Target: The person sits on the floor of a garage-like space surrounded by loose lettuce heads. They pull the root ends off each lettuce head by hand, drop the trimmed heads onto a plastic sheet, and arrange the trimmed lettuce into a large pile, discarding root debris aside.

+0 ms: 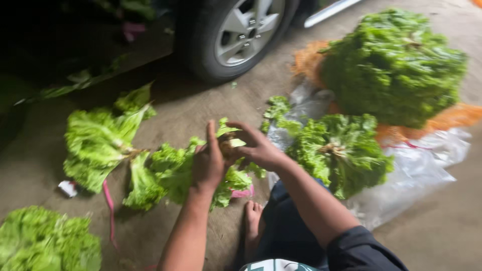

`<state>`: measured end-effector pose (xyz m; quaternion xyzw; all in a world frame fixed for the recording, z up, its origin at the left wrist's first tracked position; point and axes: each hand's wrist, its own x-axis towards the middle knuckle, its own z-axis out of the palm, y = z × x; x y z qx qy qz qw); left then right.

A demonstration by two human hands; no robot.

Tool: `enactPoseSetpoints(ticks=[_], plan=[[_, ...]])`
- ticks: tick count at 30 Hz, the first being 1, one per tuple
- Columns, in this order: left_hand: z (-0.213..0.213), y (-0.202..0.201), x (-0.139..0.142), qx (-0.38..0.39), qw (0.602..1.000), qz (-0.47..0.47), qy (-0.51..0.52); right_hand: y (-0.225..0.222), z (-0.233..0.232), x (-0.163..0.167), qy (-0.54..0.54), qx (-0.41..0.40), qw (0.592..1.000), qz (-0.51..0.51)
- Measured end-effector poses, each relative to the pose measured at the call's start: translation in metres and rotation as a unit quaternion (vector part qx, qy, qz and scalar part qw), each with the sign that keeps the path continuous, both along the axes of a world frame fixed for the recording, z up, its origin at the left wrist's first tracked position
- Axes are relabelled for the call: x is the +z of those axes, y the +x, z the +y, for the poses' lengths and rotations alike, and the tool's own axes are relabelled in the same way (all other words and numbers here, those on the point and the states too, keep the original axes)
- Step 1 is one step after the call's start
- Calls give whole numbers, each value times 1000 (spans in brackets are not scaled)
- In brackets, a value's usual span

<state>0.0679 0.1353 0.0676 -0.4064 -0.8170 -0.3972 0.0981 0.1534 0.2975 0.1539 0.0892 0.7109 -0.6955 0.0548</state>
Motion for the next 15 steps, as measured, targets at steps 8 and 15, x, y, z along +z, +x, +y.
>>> enactPoseSetpoints(ticks=[8,15], plan=[[5,5,-5,9,999,7,-30,-1,-11,9,69,-19,997,-10],[-8,-1,15,-11,991,-111,73,0,-15,-9,115,-17,990,83]])
